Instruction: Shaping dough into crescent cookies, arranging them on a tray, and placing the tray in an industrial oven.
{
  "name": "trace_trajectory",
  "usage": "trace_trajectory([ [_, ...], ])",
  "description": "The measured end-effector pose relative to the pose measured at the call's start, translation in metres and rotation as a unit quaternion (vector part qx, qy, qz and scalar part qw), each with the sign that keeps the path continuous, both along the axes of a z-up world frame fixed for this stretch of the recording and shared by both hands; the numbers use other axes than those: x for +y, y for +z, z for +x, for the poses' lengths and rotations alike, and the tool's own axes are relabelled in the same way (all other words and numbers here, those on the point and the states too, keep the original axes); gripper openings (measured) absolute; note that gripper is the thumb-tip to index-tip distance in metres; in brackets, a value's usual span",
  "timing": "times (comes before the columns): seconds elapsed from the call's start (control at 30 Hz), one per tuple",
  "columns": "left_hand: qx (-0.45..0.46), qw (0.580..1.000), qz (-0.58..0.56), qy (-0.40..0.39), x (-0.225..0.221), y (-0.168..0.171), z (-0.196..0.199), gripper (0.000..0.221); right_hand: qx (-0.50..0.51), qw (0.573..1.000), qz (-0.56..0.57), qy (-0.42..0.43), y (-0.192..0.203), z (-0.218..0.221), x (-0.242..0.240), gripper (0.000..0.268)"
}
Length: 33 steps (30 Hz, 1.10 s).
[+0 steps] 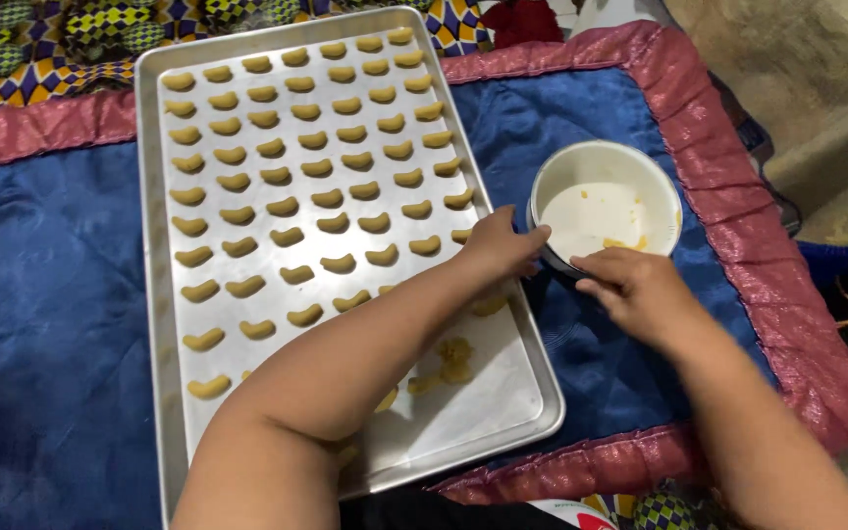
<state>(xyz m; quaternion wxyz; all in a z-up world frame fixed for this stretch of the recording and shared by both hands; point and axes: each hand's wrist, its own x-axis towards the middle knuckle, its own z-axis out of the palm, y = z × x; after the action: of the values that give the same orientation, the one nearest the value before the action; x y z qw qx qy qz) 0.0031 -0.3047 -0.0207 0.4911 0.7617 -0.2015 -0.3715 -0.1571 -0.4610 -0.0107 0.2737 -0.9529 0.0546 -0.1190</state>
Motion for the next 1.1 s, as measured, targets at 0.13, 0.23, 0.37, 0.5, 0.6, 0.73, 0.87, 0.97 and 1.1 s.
trace_trajectory([
  [0.13, -0.065, 0.997, 0.026, -0.017, -0.012, 0.009, -0.004, 0.097, 0.030, 0.998, 0.022, -0.053, 0.017, 0.011, -0.048, 0.021],
  [0.23, -0.130, 0.991, 0.005, -0.017, -0.033, -0.026, 0.004, 0.078, 0.197, 0.965, -0.105, -0.140, 0.006, 0.031, -0.081, 0.030],
  [0.37, -0.126, 0.992, 0.013, -0.006, -0.020, -0.004, -0.010, 0.078, 0.322, 0.921, -0.190, -0.109, -0.012, 0.052, -0.074, 0.063],
  [0.5, -0.110, 0.994, -0.007, -0.005, -0.005, 0.011, -0.020, 0.085, 0.332, 0.907, -0.240, -0.096, -0.089, 0.059, -0.097, 0.022],
  [0.6, -0.126, 0.992, -0.004, 0.004, -0.007, 0.008, -0.024, 0.082, 0.293, 0.942, -0.153, -0.068, -0.048, 0.054, -0.094, 0.030],
  [0.73, -0.112, 0.992, 0.045, 0.021, -0.023, -0.029, -0.019, 0.096, 0.188, 0.973, -0.016, -0.132, 0.021, 0.040, -0.086, 0.031],
  [0.87, -0.115, 0.993, 0.005, 0.025, -0.026, -0.033, -0.010, 0.074, 0.158, 0.964, 0.214, -0.021, 0.057, 0.019, -0.047, 0.031],
  [0.97, -0.114, 0.993, 0.029, 0.020, -0.019, -0.026, -0.006, 0.082, 0.161, 0.943, 0.288, 0.047, 0.050, 0.002, 0.006, 0.039],
  [1.1, 0.021, 0.990, -0.131, 0.048, 0.033, 0.007, -0.006, 0.089, 0.002, 0.965, 0.219, 0.147, 0.022, -0.002, 0.090, 0.026],
])
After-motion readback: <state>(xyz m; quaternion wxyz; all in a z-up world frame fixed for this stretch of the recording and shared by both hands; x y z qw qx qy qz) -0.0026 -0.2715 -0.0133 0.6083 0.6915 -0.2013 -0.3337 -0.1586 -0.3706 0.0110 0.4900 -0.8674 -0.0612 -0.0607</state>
